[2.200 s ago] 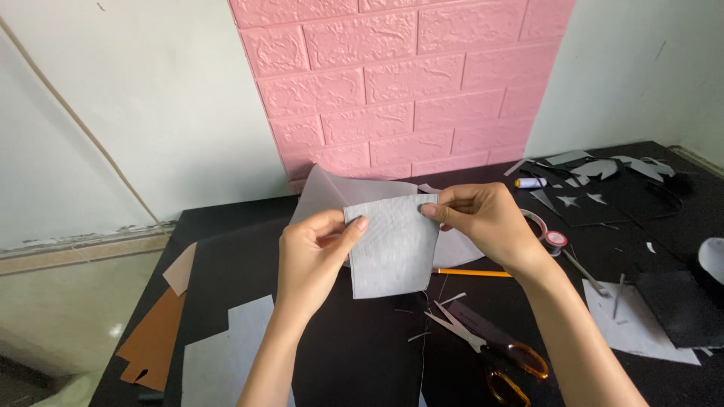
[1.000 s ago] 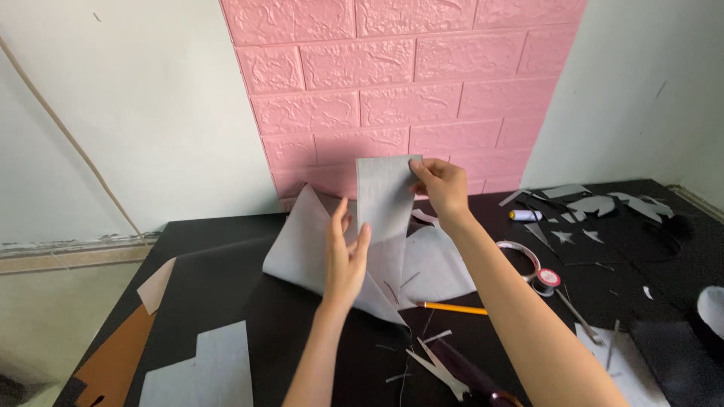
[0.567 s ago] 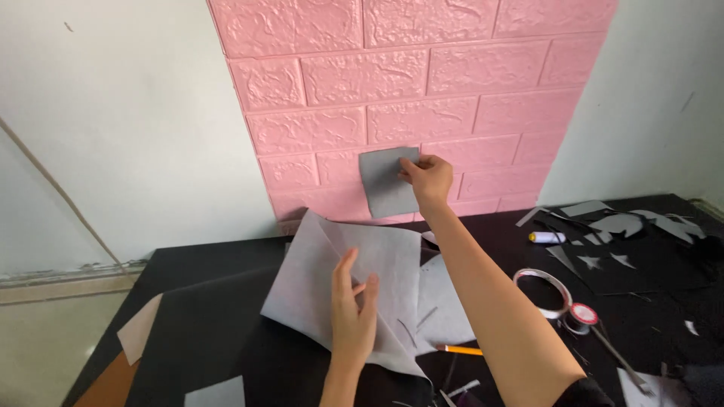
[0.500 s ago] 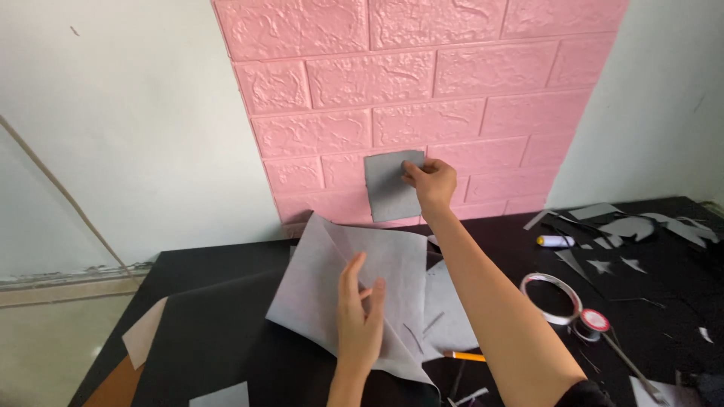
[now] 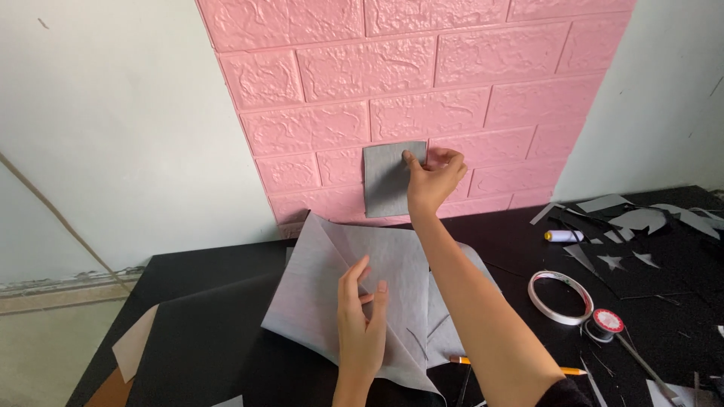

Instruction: Measuring and marking a piece of leather with a ruler and pencil, then cutting it out with scissors and adhering it to a wall.

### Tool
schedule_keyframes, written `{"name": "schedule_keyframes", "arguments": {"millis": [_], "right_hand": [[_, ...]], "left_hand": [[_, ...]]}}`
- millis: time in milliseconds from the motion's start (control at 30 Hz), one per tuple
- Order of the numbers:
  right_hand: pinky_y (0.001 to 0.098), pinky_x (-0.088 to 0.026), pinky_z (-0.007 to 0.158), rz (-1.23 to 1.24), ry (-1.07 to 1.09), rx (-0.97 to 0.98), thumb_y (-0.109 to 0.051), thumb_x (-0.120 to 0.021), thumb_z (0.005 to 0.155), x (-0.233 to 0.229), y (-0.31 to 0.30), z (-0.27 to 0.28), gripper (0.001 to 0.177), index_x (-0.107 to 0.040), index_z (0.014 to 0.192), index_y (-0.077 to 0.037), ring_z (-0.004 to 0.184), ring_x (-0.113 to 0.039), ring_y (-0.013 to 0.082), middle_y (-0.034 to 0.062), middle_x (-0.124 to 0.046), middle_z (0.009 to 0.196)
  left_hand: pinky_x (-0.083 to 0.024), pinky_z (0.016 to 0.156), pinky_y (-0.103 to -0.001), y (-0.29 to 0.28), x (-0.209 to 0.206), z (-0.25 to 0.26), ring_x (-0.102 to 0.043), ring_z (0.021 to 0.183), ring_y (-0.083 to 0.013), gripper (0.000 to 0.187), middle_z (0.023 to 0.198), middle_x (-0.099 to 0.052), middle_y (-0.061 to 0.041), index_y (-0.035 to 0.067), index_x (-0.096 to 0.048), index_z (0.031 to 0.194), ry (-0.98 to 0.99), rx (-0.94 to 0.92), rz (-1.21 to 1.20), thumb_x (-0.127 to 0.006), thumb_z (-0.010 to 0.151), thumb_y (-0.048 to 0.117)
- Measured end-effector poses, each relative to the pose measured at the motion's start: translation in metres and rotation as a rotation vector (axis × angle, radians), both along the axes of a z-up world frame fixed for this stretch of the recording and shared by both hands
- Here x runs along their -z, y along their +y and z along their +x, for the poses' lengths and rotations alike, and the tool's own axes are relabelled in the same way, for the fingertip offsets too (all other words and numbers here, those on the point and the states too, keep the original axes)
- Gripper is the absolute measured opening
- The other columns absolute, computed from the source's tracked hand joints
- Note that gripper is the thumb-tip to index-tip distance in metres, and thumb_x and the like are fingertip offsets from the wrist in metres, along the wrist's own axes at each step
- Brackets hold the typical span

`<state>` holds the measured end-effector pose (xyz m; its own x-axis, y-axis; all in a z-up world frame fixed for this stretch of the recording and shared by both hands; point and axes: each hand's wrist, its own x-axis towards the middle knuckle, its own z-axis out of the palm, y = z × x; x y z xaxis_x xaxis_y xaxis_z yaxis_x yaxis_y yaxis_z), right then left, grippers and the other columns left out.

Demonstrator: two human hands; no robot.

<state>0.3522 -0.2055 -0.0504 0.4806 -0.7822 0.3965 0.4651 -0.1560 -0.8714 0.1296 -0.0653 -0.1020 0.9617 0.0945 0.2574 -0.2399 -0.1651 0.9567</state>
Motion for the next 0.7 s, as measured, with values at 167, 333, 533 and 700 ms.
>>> {"name": "schedule_keyframes", "arguments": {"millis": [167,333,533,700], "right_hand": [[0.0287,-0.051,0.073,-0.191,-0.146,-0.002,0.003,-0.079,0.087,0.007,0.012,0.006,0.026,-0.060,0.096,-0.012,0.077,-0.051,0.0127,0.0012,-0.050,0.102],[0.0236,-0.051,0.086,-0.296,-0.195,-0.071,0.020,-0.053,0.092,0.012,0.026,-0.004,0.034,-0.066,0.108,-0.007,0.107,-0.055,0.0149,0.0044,-0.050,0.117],[0.0456,-0.042,0.116,-0.740,-0.004,-0.122,0.000,-0.047,0.106,0.032,0.025,-0.034,0.052,-0.040,0.155,-0.013,0.152,-0.031,0.0332,0.0167,-0.030,0.160],[0.0387,-0.053,0.061,-1.135,0.139,0.156,-0.012,-0.061,0.104,0.041,0.015,-0.024,0.066,-0.033,0.161,-0.031,0.131,-0.057,0.0403,0.0239,-0.029,0.164]], "left_hand": [[-0.053,0.091,-0.028,-0.001,0.006,0.004,-0.058,0.131,-0.0102,0.055,0.142,-0.056,0.001,0.019,-0.051,0.145,-0.019,-0.005,-0.005,-0.050,0.096,0.044],[-0.053,0.088,-0.026,-0.001,0.006,0.004,-0.059,0.129,-0.0089,0.053,0.141,-0.056,0.002,0.019,-0.052,0.143,-0.023,0.001,-0.012,-0.050,0.096,0.044],[-0.051,0.095,-0.032,0.000,0.015,0.006,-0.063,0.126,-0.0152,0.050,0.140,-0.056,-0.003,0.017,-0.051,0.144,-0.101,0.005,-0.023,-0.052,0.098,0.036],[-0.052,0.095,-0.032,0.000,0.015,0.005,-0.068,0.119,-0.0145,0.049,0.139,-0.058,-0.002,0.017,-0.053,0.142,-0.118,0.002,-0.040,-0.054,0.097,0.034]]}}
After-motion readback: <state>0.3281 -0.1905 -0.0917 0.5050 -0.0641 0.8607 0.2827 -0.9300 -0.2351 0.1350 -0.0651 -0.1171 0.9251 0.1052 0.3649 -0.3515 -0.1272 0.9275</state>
